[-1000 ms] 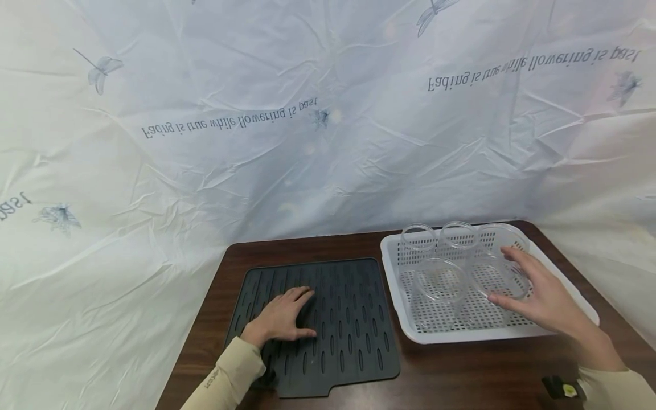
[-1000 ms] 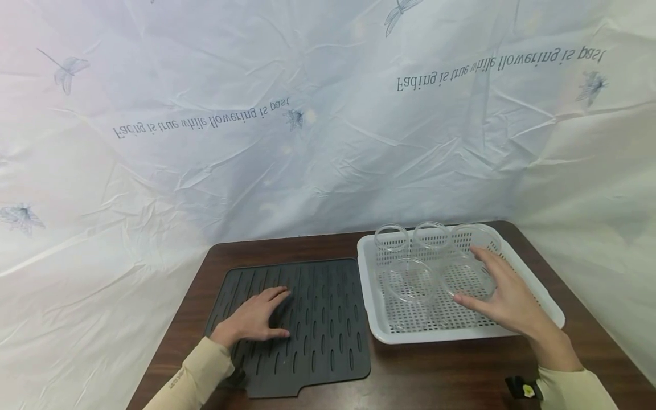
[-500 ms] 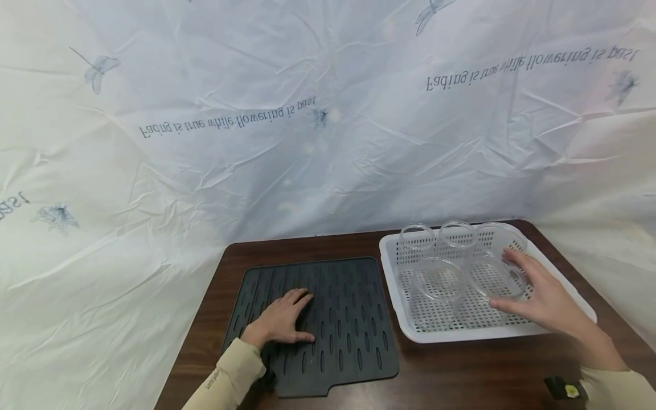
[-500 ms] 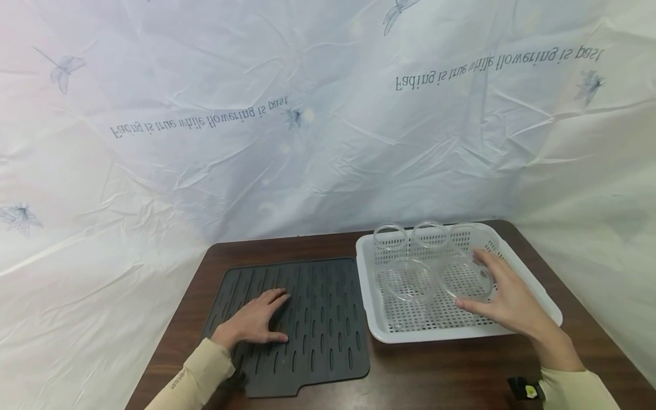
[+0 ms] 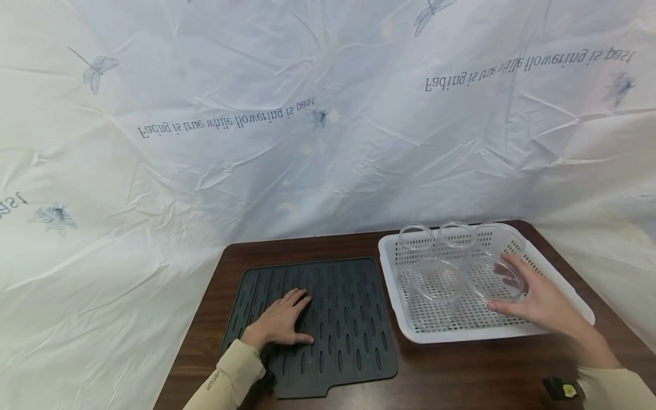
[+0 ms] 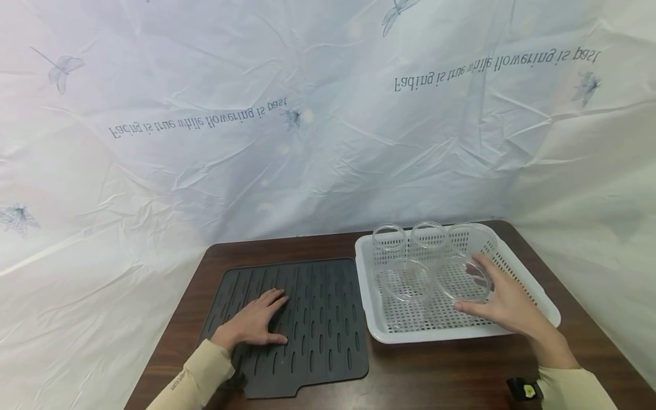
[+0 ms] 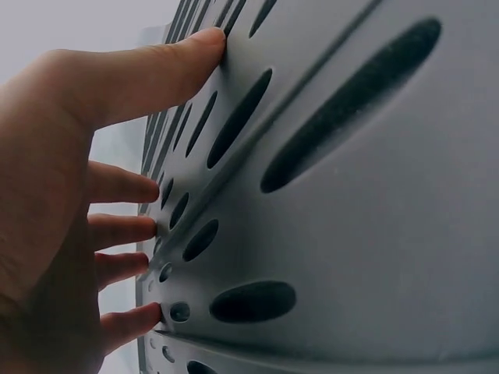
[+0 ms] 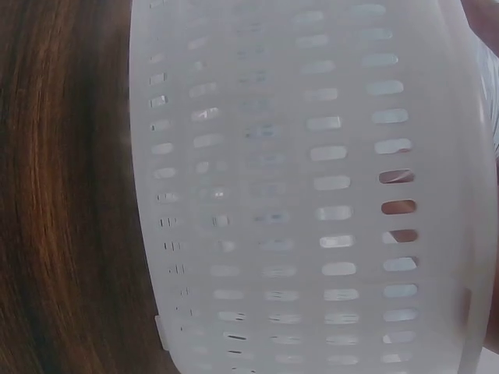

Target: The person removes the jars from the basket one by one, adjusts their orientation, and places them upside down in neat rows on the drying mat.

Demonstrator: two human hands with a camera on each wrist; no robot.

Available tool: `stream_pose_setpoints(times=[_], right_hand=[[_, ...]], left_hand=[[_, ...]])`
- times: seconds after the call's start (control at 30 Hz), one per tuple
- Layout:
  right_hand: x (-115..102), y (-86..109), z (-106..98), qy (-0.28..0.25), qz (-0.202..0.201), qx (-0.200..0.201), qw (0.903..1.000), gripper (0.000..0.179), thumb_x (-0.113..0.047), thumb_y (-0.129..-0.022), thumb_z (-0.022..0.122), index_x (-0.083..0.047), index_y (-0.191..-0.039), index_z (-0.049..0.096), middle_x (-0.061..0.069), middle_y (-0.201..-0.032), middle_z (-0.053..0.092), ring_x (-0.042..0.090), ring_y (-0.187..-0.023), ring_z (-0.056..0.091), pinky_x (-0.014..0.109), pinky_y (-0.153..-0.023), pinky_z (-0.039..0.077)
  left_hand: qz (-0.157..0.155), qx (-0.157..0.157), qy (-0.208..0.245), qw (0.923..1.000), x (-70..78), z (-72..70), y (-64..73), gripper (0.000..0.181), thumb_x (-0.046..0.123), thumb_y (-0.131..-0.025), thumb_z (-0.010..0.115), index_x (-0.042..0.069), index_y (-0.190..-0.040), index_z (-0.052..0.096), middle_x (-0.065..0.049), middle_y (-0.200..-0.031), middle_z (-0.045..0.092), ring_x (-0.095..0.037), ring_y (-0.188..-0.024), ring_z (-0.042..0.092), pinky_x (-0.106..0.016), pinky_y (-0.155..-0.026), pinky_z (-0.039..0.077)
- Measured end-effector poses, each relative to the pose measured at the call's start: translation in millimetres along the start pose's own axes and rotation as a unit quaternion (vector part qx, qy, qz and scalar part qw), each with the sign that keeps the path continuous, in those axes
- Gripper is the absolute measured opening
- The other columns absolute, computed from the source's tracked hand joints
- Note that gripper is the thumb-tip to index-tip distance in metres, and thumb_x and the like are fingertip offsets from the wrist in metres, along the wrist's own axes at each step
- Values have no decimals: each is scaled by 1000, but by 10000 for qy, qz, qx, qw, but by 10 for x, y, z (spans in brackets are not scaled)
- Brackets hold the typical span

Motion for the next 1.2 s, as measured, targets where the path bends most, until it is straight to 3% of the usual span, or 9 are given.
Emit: stream_pose_setpoints(times=[0.1,0.13,0.2,0.37,0.57,0.63,0.93,1.2], right_hand=[[16,-9,10,-194,-163,63,9997,111,-27,-65,92,1,-150,27,31,-127,57,-6,-107,55,4,-85,39],[19,-14,13,-259,-230,83,9994,110,-26,-64,93,1,-150,28,31,-126,58,-16,-105,48,-3,-80,32],[24,-21,18,-390,-338,77,9986,109,-24,-64,93,2,-148,30,31,-126,57,-27,-104,36,-5,-81,30],[63,-28,40,-879,-525,-112,9947,98,-14,-64,92,3,-142,35,25,-127,56,-25,-108,39,-1,-84,39],[135,-60,83,-1470,-819,-397,9849,96,2,-62,89,4,-141,34,-24,-125,49,-18,-113,46,9,-82,50],[152,-74,98,-1588,-794,-483,9829,97,3,-63,89,5,-141,32,-30,-125,46,-18,-113,46,13,-80,53],[145,-63,117,-1601,-658,-542,9834,92,-2,-67,88,4,-140,33,-28,-125,45,-19,-114,44,16,-80,55],[100,-7,84,-1823,-1057,-359,9769,87,4,-64,87,4,-136,38,-23,-127,50,-14,-117,49,8,-85,49]], left_hand=[[-16,-36,-9,10000,-12,-4,-10,100,73,-78,63,13,-153,34,-12,-159,27,-35,-146,25,-59,-109,35],[-25,-45,-14,10000,-15,-8,-14,100,73,-78,63,13,-153,34,-12,-159,27,-35,-146,25,-59,-109,35],[-47,-71,-27,10000,-20,-14,-20,100,73,-78,63,14,-153,34,-11,-159,27,-35,-147,24,-59,-110,35],[-50,-145,-17,9999,-15,-25,-25,100,72,-78,64,13,-153,34,-12,-159,26,-36,-147,24,-60,-109,35],[-22,-157,54,9999,-10,-19,-26,100,72,-78,63,14,-153,33,-12,-160,25,-36,-147,23,-60,-109,34],[-25,-174,55,9998,-18,-15,-25,99,73,-79,62,15,-154,33,-11,-160,25,-35,-147,23,-60,-110,34],[-26,-262,71,9996,-32,-30,-24,101,76,-78,60,16,-154,32,-10,-160,25,-35,-147,23,-60,-109,35],[-37,-318,74,9995,-21,15,1,101,77,-77,59,16,-154,33,-10,-160,25,-35,-147,23,-60,-109,35]])
Point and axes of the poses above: each hand's wrist, its own y-axis away from the middle knuckle, its own z-axis out of the palm, x = y × z, the point moved 5 cm from there along -y, towards the middle knuckle
